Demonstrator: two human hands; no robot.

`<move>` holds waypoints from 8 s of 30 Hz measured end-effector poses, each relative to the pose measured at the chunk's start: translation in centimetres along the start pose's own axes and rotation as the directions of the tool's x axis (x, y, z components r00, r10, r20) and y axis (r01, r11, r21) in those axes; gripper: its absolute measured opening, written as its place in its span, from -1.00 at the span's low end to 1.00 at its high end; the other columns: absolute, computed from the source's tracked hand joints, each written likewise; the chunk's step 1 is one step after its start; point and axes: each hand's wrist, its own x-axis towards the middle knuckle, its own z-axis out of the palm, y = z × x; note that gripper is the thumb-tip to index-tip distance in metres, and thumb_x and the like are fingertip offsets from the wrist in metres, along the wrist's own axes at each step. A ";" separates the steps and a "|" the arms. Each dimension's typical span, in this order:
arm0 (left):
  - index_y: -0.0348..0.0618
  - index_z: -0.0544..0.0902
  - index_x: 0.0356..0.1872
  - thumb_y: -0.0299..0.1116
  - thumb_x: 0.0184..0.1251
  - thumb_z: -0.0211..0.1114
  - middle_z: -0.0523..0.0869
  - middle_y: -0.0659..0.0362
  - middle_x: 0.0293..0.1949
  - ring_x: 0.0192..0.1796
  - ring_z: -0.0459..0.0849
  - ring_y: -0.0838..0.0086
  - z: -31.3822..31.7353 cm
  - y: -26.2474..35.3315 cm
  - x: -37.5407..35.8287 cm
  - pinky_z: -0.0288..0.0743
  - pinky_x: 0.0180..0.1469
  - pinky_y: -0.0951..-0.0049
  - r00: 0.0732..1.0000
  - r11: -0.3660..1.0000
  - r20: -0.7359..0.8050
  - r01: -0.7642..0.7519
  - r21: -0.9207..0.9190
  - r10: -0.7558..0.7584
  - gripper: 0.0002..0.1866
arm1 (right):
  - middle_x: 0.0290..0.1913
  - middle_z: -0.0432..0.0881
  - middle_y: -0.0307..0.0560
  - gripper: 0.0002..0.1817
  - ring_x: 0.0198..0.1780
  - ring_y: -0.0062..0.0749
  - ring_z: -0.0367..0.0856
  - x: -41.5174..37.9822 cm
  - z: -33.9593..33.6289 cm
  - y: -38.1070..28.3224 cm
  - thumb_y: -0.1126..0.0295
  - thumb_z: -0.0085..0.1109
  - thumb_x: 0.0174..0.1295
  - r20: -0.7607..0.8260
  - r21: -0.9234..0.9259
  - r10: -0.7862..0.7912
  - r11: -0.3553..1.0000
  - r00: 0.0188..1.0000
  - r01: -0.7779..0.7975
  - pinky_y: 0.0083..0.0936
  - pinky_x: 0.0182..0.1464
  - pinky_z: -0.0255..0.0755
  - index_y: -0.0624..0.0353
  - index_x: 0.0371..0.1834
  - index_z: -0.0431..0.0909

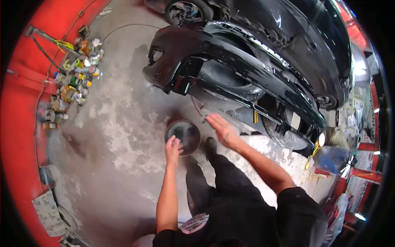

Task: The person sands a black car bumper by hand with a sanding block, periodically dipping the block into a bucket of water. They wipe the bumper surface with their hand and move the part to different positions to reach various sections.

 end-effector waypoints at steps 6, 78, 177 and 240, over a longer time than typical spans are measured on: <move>-0.25 0.23 0.67 0.05 0.70 0.24 0.60 -0.10 0.32 0.22 0.73 0.05 3.7 8.5 3.9 0.72 0.19 0.03 0.997 0.992 0.069 -0.023 -0.126 0.032 -0.22 | 0.63 0.39 0.17 -0.17 0.69 0.21 0.27 5.4 -12.6 2.6 0.63 0.24 0.12 -0.239 -0.379 -0.197 0.920 0.951 0.096 0.07 0.68 0.22 0.24 0.60 0.39; -0.18 0.61 0.28 -0.18 0.71 0.21 0.76 0.12 0.08 0.16 0.76 0.31 7.8 11.5 26.8 0.71 0.20 0.16 0.971 0.280 0.227 0.200 -0.939 0.069 -0.65 | 0.63 0.42 0.20 -0.47 0.72 0.03 0.25 35.2 10.1 -0.5 0.30 0.21 0.46 0.652 -0.388 -0.120 0.795 0.748 0.466 0.02 0.75 0.02 0.38 0.42 0.57; -0.25 0.58 0.34 -0.19 0.78 0.13 0.75 0.06 0.17 0.19 0.77 0.20 4.9 13.2 25.0 0.65 0.37 0.02 0.943 0.397 0.332 0.313 -0.863 -0.022 -0.61 | 0.60 0.43 0.28 -0.47 0.69 0.10 0.29 35.5 10.1 0.0 0.32 0.09 0.51 0.676 -0.302 -0.161 0.830 0.719 0.470 0.01 0.73 0.08 0.42 0.44 0.51; -0.10 0.66 -0.13 -0.16 0.71 0.28 0.82 0.18 -0.20 -0.18 0.83 0.43 6.0 10.0 26.2 0.79 -0.06 0.28 0.955 0.426 0.286 0.229 -0.875 0.074 -0.76 | 0.57 0.45 0.32 -0.48 0.68 0.16 0.29 35.0 10.3 -0.8 0.28 0.16 0.48 0.618 -0.350 -0.106 0.850 0.779 0.393 -0.06 0.70 0.16 0.42 0.38 0.55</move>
